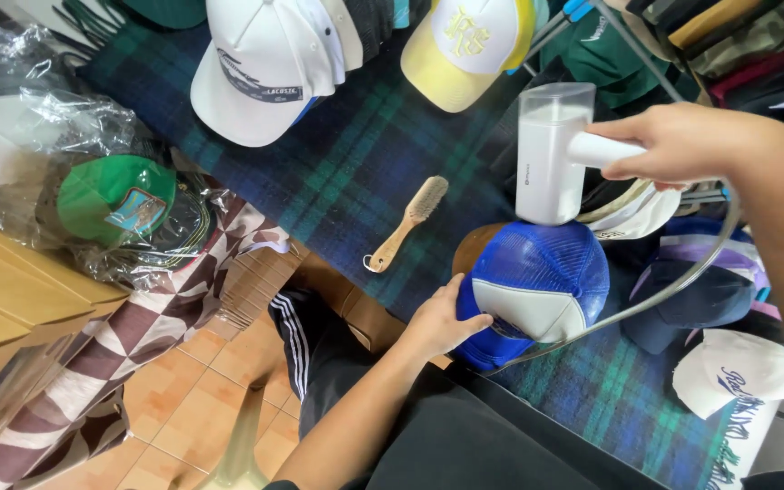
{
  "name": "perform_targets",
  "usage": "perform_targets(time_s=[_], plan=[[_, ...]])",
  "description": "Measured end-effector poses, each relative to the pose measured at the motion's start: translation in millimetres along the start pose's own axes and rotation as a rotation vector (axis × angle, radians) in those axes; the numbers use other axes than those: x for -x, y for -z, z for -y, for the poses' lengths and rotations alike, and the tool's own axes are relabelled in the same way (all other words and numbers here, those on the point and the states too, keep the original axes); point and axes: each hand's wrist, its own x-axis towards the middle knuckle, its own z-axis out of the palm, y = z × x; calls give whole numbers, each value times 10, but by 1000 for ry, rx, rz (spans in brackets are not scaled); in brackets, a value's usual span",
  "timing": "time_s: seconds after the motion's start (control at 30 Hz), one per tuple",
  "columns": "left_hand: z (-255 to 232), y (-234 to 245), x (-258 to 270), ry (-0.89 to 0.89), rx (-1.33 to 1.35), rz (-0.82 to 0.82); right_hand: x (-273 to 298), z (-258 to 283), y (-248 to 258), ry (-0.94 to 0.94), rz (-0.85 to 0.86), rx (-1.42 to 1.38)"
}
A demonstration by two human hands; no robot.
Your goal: The person is cleaning and shaping various baseball caps using a brush and a handheld steamer over a wooden head form.
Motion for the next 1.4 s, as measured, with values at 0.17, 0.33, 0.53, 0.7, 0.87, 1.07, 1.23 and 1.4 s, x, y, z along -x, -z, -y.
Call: perform_targets(time_s=[0.17,0.33,0.53,0.7,0.87,1.07,1.23,1.4], plan=[[-4,-9,-64,-23,-28,-37,288,-421,-347,3,-70,-210],[-39,-64,-123,-22,-32,-82,509,-757,-783,-116,-96,-409],[-184,-35,-41,92,-26,-56,631,-1121,-1688,-102,-190,-676],[-230,-54,-58,169,-68,-63,654,-1167,-2519,-20,-547,-906],[-221,-4,-186,-48,-116,-70,914,-998,-2826,-307,-407,-1116],[-544,12,-218,-267,-219,-82,873,-781,-3745,-122,-845,-1163],[-834,-152,-270,-455,-434,-167,960,-550,-3977,-38,-1000,-1109],[-825,-305,-734,-703,-766,-265,1043,-553,-3872,-29,-942,-1200]])
